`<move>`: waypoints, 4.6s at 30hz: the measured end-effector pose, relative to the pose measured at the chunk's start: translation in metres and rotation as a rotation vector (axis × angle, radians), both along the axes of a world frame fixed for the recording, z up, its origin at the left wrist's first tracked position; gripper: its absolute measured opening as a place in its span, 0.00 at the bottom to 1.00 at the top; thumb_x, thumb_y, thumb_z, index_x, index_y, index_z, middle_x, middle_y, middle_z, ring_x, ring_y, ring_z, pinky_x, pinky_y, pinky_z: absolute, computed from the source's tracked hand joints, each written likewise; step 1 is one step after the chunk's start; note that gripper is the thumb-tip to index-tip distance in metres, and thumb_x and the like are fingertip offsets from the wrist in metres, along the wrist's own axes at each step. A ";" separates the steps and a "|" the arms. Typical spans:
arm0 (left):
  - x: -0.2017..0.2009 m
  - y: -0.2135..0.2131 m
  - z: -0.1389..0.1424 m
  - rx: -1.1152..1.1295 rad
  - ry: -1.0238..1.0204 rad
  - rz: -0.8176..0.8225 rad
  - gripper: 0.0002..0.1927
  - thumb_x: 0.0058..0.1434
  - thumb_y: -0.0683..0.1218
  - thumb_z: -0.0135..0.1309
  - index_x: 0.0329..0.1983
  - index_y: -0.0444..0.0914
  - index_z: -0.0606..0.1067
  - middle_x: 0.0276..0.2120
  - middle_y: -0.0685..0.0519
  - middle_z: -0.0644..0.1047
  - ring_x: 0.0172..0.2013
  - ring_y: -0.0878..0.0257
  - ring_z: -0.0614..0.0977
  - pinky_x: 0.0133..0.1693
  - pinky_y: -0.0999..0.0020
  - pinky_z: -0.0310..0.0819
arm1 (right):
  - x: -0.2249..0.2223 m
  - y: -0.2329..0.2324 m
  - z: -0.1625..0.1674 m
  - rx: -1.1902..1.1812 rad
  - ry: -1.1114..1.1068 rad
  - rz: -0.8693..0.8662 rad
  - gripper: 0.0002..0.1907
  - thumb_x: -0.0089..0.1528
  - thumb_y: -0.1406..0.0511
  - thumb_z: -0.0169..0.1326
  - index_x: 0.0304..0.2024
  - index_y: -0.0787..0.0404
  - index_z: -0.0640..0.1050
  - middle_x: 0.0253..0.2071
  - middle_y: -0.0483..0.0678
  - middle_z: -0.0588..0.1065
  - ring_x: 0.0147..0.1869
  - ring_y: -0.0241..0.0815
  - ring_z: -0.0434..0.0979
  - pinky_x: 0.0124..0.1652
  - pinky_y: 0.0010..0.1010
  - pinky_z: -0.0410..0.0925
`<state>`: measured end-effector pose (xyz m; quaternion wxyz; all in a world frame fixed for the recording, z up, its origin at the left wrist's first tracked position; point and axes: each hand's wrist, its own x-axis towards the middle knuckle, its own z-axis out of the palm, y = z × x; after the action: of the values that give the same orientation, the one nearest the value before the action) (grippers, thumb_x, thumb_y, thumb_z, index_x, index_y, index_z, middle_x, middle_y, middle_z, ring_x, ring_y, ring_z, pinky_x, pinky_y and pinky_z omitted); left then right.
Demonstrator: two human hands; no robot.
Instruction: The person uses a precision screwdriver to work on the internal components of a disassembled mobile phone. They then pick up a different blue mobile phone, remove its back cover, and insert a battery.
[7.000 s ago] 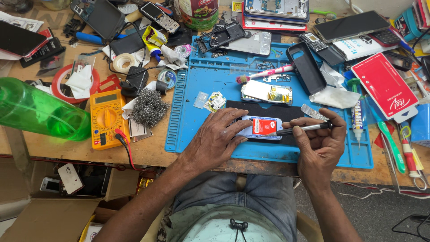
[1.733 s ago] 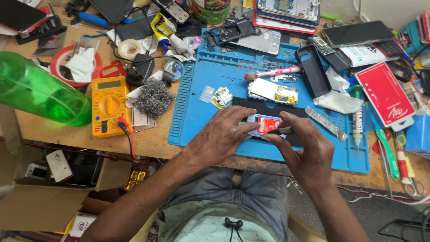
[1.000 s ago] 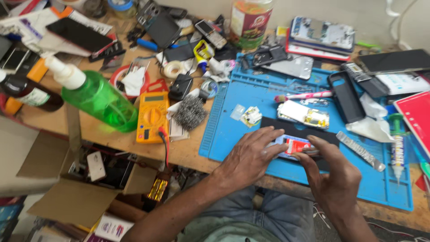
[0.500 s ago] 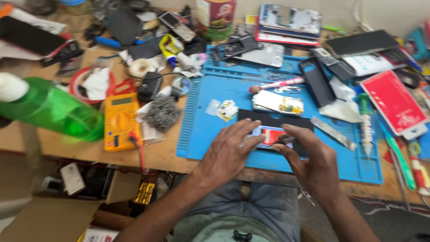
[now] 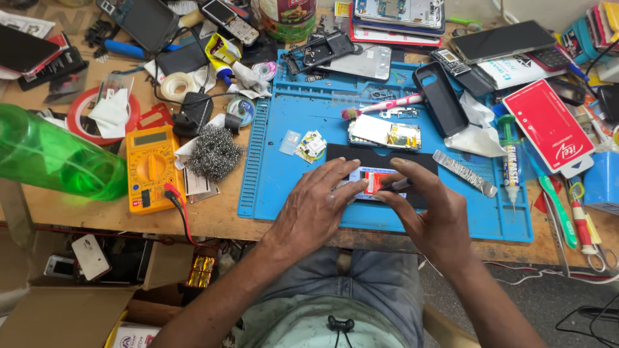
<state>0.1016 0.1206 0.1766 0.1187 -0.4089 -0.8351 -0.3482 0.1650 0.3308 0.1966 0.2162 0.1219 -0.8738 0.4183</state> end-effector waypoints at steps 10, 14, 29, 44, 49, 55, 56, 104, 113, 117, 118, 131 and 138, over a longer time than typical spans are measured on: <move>-0.004 0.004 -0.020 0.020 0.039 -0.004 0.20 0.59 0.38 0.54 0.56 0.39 0.77 0.64 0.41 0.74 0.65 0.44 0.74 0.65 0.51 0.69 | 0.006 0.003 -0.027 -0.068 0.028 -0.086 0.35 0.60 0.74 0.61 0.67 0.60 0.63 0.47 0.55 0.80 0.49 0.44 0.84 0.45 0.34 0.78; -0.002 0.005 -0.012 0.027 0.030 0.001 0.17 0.65 0.39 0.54 0.58 0.39 0.77 0.64 0.41 0.74 0.66 0.43 0.73 0.65 0.51 0.68 | -0.005 0.006 -0.007 -0.253 0.075 -0.189 0.39 0.67 0.78 0.55 0.72 0.55 0.50 0.47 0.63 0.79 0.48 0.48 0.82 0.43 0.31 0.74; 0.028 -0.064 -0.003 0.316 -0.018 0.122 0.09 0.66 0.44 0.64 0.47 0.37 0.79 0.33 0.51 0.78 0.35 0.56 0.79 0.39 0.60 0.76 | -0.152 -0.056 0.018 -0.371 -0.176 0.138 0.36 0.68 0.77 0.54 0.72 0.56 0.53 0.45 0.57 0.80 0.48 0.45 0.83 0.43 0.34 0.74; 0.040 -0.067 -0.016 0.383 -0.066 0.070 0.09 0.70 0.47 0.63 0.48 0.38 0.80 0.31 0.54 0.76 0.33 0.60 0.80 0.37 0.63 0.78 | -0.166 -0.082 0.007 -0.392 -0.275 0.261 0.33 0.67 0.74 0.55 0.69 0.59 0.55 0.45 0.56 0.80 0.52 0.42 0.83 0.51 0.32 0.78; 0.041 -0.067 -0.015 0.390 -0.080 0.064 0.09 0.71 0.47 0.63 0.49 0.38 0.80 0.32 0.54 0.77 0.35 0.60 0.80 0.38 0.63 0.78 | -0.167 -0.082 0.007 -0.351 -0.287 0.257 0.33 0.67 0.74 0.55 0.69 0.59 0.55 0.45 0.56 0.80 0.52 0.43 0.83 0.51 0.32 0.78; 0.040 -0.067 -0.012 0.383 -0.101 0.075 0.09 0.69 0.46 0.63 0.48 0.37 0.80 0.31 0.53 0.76 0.34 0.59 0.80 0.38 0.64 0.78 | -0.166 -0.078 0.006 -0.456 -0.311 0.289 0.34 0.67 0.74 0.54 0.70 0.57 0.54 0.47 0.57 0.80 0.53 0.45 0.83 0.52 0.34 0.79; 0.039 -0.067 -0.012 0.381 -0.119 0.079 0.09 0.69 0.46 0.64 0.47 0.37 0.80 0.31 0.53 0.77 0.34 0.59 0.79 0.38 0.63 0.78 | -0.166 -0.077 0.006 -0.484 -0.310 0.299 0.34 0.67 0.74 0.54 0.70 0.57 0.53 0.47 0.57 0.80 0.53 0.45 0.83 0.52 0.35 0.79; -0.042 0.022 0.004 0.163 -0.152 -0.047 0.05 0.57 0.46 0.66 0.33 0.42 0.82 0.32 0.58 0.83 0.39 0.61 0.79 0.44 0.61 0.72 | -0.009 0.016 -0.042 -0.532 0.224 0.007 0.37 0.75 0.75 0.50 0.75 0.49 0.45 0.58 0.62 0.76 0.59 0.50 0.82 0.57 0.33 0.79; -0.038 0.019 0.009 0.187 0.004 -0.006 0.05 0.55 0.46 0.68 0.31 0.43 0.82 0.31 0.60 0.82 0.40 0.62 0.79 0.45 0.61 0.68 | -0.018 0.002 -0.005 -0.001 -0.024 -0.162 0.11 0.60 0.70 0.63 0.46 0.60 0.84 0.37 0.47 0.78 0.32 0.32 0.78 0.29 0.23 0.71; -0.036 0.019 0.010 0.171 0.053 -0.004 0.05 0.56 0.46 0.67 0.32 0.43 0.81 0.31 0.60 0.82 0.41 0.62 0.78 0.44 0.60 0.67 | -0.021 -0.006 -0.001 0.058 -0.039 -0.141 0.10 0.59 0.69 0.65 0.44 0.60 0.85 0.33 0.46 0.77 0.29 0.31 0.76 0.26 0.24 0.69; -0.036 0.019 0.009 0.169 0.062 -0.002 0.05 0.56 0.46 0.67 0.32 0.43 0.81 0.31 0.60 0.82 0.40 0.62 0.78 0.44 0.60 0.67 | -0.021 -0.007 -0.001 0.067 -0.049 -0.139 0.10 0.59 0.69 0.65 0.43 0.60 0.85 0.33 0.45 0.77 0.28 0.31 0.76 0.25 0.24 0.68; -0.034 0.019 0.006 0.140 0.076 -0.002 0.05 0.57 0.46 0.67 0.31 0.43 0.81 0.30 0.61 0.81 0.40 0.64 0.78 0.43 0.60 0.66 | -0.022 -0.001 -0.006 -0.069 -0.078 -0.111 0.08 0.63 0.72 0.60 0.45 0.61 0.83 0.36 0.48 0.78 0.32 0.34 0.78 0.30 0.25 0.71; -0.036 0.019 0.008 0.204 -0.083 -0.001 0.06 0.55 0.48 0.68 0.31 0.44 0.82 0.30 0.61 0.83 0.38 0.63 0.78 0.47 0.59 0.68 | -0.013 0.003 -0.020 -0.334 0.288 -0.039 0.40 0.74 0.74 0.51 0.79 0.50 0.45 0.56 0.60 0.77 0.56 0.49 0.84 0.53 0.35 0.80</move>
<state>0.0656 0.1397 0.1843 0.1247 -0.3804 -0.7993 -0.4483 0.1523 0.3338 0.1763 0.3642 0.1258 -0.7545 0.5313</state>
